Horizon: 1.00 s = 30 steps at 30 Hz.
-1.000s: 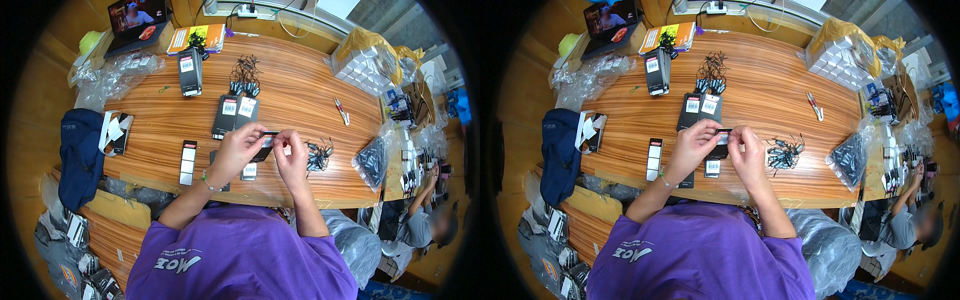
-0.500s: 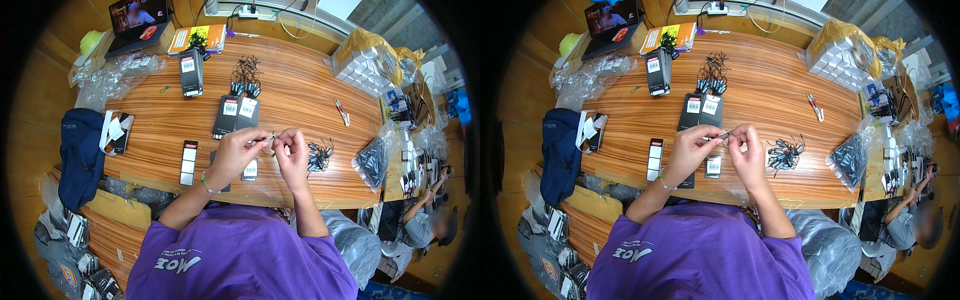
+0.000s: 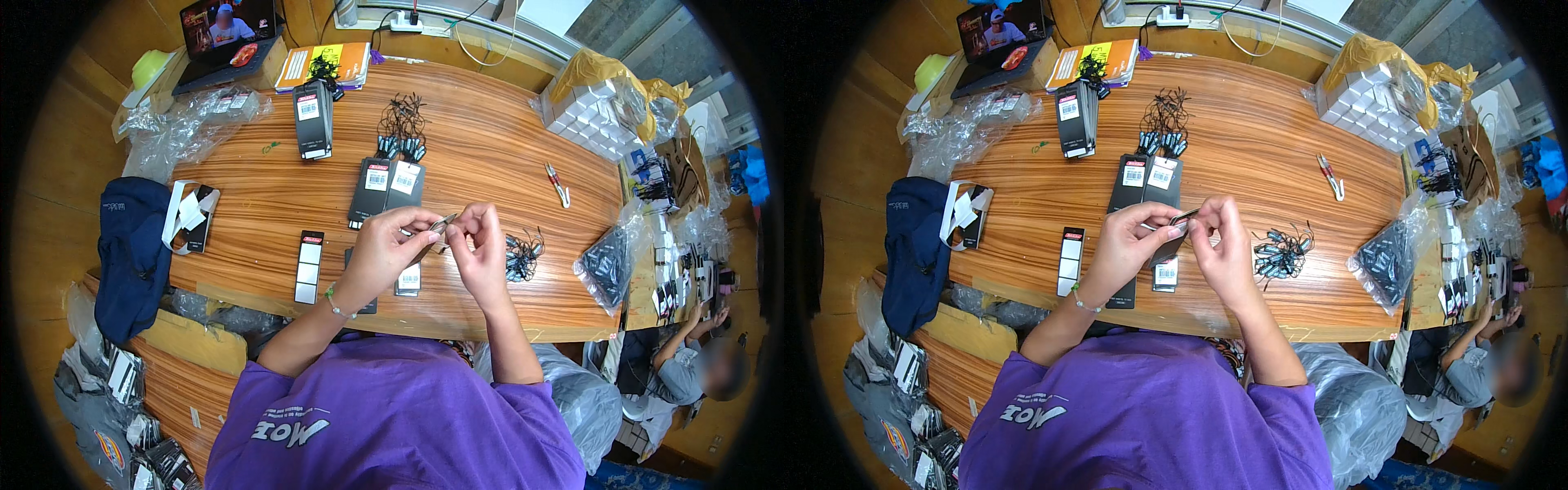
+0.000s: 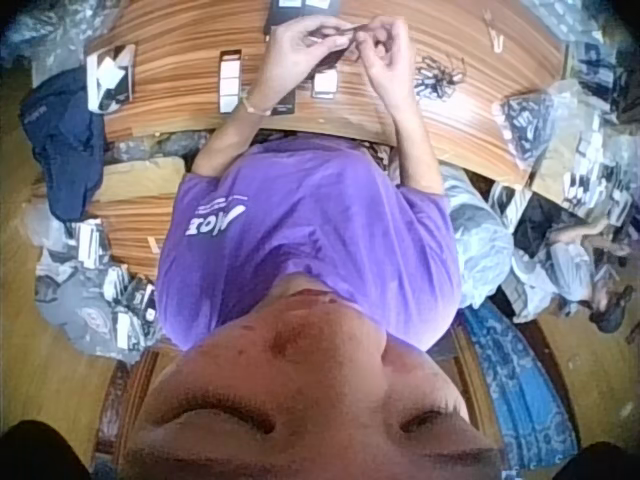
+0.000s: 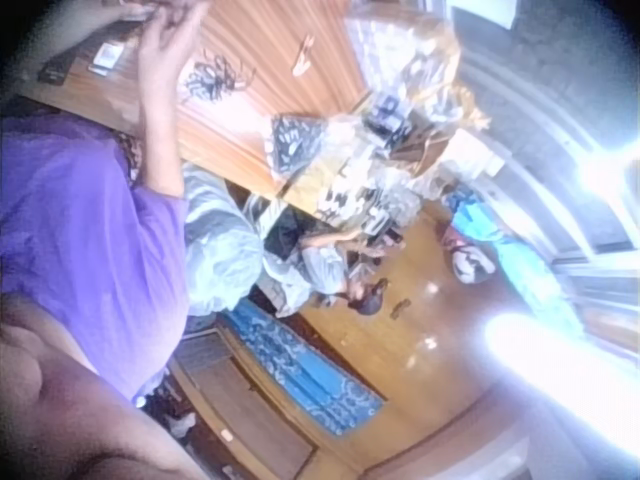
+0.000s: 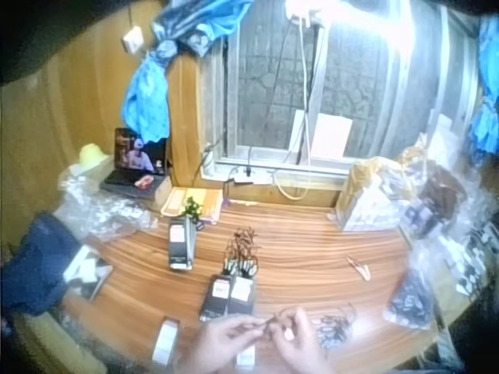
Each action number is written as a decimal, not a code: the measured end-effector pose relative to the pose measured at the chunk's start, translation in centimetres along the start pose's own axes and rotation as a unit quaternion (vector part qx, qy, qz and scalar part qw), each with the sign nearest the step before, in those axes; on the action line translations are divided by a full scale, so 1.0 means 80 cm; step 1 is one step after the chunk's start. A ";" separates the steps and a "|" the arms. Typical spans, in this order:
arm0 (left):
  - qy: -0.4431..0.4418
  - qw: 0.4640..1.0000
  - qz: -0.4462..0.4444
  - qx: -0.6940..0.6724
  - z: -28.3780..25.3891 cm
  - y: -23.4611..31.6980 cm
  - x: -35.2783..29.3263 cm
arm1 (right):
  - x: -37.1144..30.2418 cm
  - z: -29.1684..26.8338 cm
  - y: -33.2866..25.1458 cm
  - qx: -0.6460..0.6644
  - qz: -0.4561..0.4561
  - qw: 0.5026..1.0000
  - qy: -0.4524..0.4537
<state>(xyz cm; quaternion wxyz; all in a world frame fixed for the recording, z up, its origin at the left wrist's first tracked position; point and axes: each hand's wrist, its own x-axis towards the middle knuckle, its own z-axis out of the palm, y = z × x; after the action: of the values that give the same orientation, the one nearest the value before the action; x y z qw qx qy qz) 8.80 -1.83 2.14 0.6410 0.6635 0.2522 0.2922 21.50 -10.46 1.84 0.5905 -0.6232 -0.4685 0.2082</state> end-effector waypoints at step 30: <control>0.088 0.963 0.192 0.165 -0.003 0.002 -0.009 | -0.018 0.025 0.007 -0.016 -0.048 0.996 0.071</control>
<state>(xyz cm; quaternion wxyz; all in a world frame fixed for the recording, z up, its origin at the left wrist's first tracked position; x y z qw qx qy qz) 8.07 -2.17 2.27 0.4295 0.7679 0.2200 0.4212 19.35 -10.51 0.45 0.6215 -0.6230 -0.4576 0.1275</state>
